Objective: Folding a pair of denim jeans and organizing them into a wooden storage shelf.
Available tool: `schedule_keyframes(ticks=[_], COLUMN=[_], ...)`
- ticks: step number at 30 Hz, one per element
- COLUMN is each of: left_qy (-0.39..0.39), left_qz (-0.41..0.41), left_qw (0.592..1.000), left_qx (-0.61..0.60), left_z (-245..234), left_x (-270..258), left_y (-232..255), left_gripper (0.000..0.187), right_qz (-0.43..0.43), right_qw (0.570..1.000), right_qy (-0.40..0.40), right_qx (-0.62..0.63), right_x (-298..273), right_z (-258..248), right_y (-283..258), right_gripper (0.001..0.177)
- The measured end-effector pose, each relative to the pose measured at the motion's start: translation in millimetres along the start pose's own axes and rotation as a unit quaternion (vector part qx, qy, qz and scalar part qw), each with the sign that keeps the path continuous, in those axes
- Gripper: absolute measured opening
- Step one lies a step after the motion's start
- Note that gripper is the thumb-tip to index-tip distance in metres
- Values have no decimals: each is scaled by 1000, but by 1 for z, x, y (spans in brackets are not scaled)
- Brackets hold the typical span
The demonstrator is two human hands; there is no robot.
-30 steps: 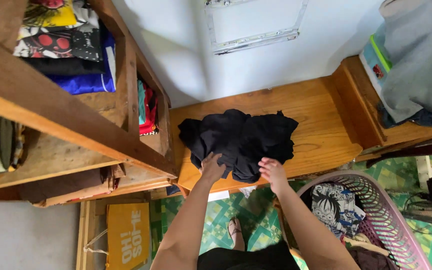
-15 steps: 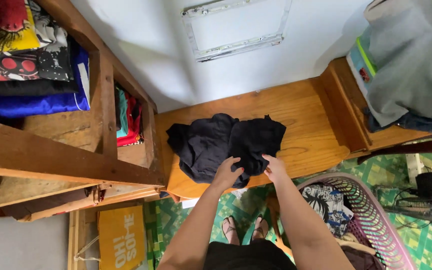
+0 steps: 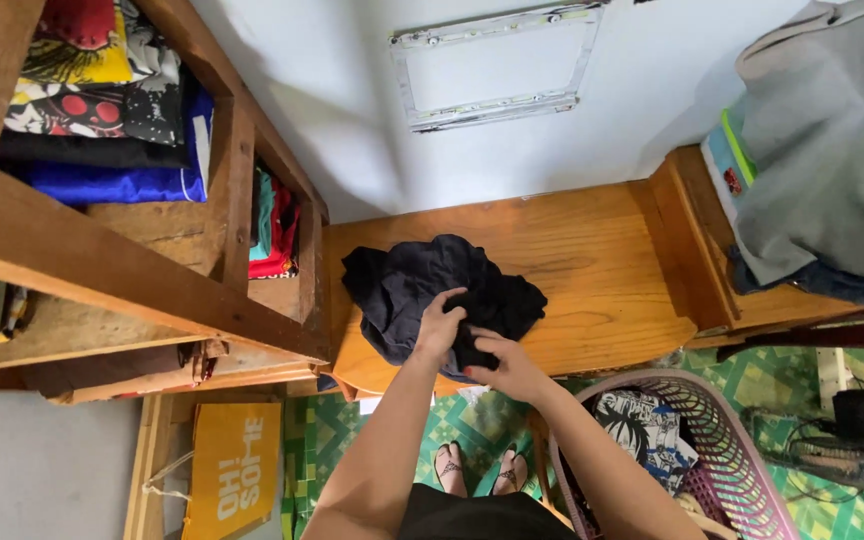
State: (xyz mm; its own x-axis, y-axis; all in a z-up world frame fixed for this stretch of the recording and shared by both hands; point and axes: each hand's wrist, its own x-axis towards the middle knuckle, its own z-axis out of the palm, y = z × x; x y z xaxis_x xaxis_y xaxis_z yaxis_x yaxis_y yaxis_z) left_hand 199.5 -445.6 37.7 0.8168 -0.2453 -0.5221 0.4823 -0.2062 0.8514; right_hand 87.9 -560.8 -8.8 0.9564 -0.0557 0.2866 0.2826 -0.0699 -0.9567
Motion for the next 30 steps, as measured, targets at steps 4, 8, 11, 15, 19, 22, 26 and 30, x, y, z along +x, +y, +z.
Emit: schedule_keyframes(ticks=[4,8,11,15,19,22,26,30], left_qy=[15,-10,-43,-21,56,-7,-64,45], left_qz=[17,78,128,135,152,115,232,335], left_qw=[1000,995,985,976,875,844,874,850], left_qx=[-5,61,104,172,456,524,422,405], left_z=[-18,-30,-39,-46,-49,-35,-17,-30], left_x=[3,0,4,-28,-29,-45,-40,-2], left_y=[-21,-28,-32,8,17,35,29,6], left_gripper=[42,30,24,13,31,73,80,46], right_qz=[166,253,365,405,287,194,93,106], right_qw=[985,924,832,799,889,941,899,887], right_qy=[34,115,4,-8,94,87,38,79], right_qx=[30,-262,-418,-443,-343,-264,-425,-443], right_x=[7,11,12,1,29,58,74,86], right_z=[-25,-46,-49,-61,-64,-54,-48,-59], right_y=[12,39,56,120,73,19,-8,-48], right_gripper=[17,43,75,42,45,37,50,43])
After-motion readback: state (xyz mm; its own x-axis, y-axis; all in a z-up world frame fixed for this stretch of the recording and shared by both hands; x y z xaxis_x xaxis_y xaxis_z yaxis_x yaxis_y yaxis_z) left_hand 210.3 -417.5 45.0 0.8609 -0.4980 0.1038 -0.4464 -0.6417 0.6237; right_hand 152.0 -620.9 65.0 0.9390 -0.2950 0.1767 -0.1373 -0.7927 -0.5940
